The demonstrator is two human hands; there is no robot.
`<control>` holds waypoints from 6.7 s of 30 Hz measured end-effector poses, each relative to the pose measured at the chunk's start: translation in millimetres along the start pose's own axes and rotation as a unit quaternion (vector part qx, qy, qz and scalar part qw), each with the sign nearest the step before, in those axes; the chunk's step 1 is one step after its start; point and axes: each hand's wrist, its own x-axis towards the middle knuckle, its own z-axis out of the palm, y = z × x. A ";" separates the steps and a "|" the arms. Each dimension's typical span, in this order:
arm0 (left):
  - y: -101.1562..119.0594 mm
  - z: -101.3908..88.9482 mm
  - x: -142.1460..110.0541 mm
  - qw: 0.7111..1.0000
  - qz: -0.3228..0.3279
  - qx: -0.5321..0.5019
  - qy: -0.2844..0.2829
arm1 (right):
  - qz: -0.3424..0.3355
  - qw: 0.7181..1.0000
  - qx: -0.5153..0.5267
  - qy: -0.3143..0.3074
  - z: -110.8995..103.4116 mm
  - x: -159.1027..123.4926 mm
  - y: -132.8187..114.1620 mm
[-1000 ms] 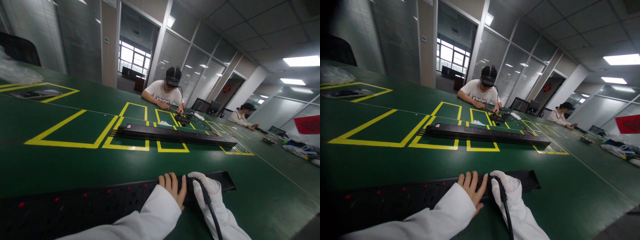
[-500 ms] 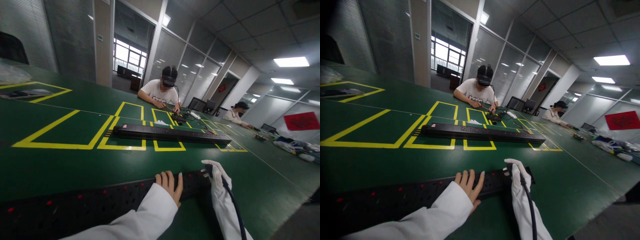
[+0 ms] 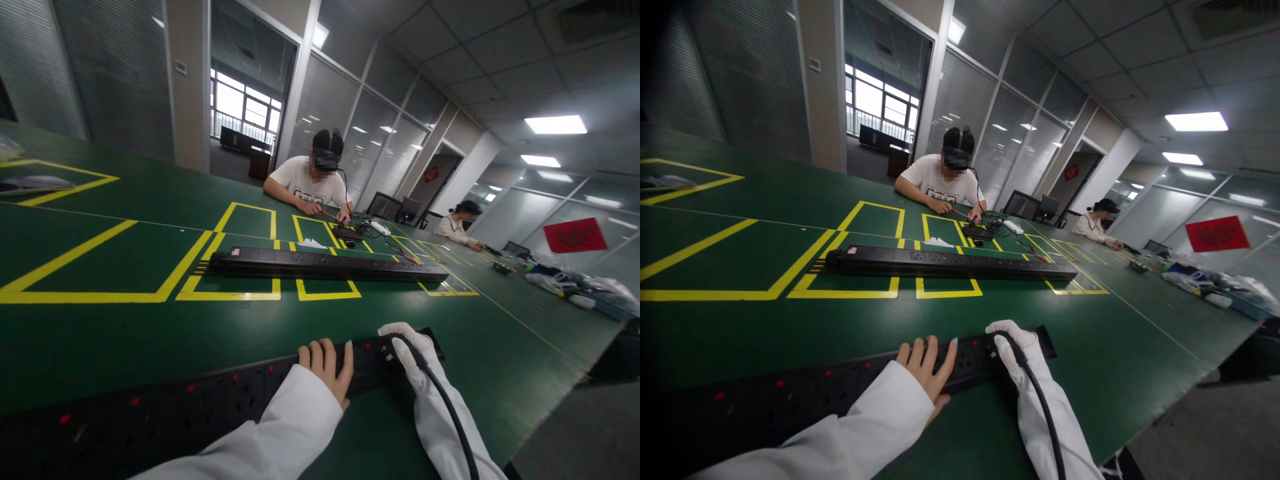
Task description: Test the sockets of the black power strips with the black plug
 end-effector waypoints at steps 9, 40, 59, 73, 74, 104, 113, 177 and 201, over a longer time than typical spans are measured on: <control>1.3 3.8 0.2 1.000 -0.006 0.000 0.002 | -0.147 0.973 -0.143 -0.103 2.0 28.5 4.7; 39.6 8.6 31.4 0.999 -0.033 0.003 0.035 | -0.321 0.885 -0.334 0.047 16.3 35.9 40.6; 41.9 10.6 31.9 0.998 -0.032 0.008 0.050 | -0.334 0.879 -0.335 0.059 15.3 36.7 44.6; 42.3 11.2 32.0 0.998 -0.033 0.007 0.048 | -0.334 0.890 -0.303 0.061 16.4 36.1 47.3; 42.3 11.3 32.1 0.998 -0.033 0.006 0.048 | -0.334 0.892 -0.300 0.062 16.7 35.9 47.2; 42.1 15.5 33.1 0.998 -0.032 -0.001 0.052 | -0.330 0.894 -0.298 0.061 17.2 34.5 43.9; 43.1 18.6 33.7 0.998 -0.031 -0.004 0.054 | -0.335 0.891 -0.300 0.064 17.3 35.0 45.0; 40.9 11.1 31.9 0.997 -0.029 0.005 0.068 | -0.304 0.906 -0.290 0.047 15.8 32.3 36.1; 41.8 15.2 32.5 0.998 -0.027 0.011 0.062 | -0.242 0.940 -0.239 0.035 15.0 33.4 29.8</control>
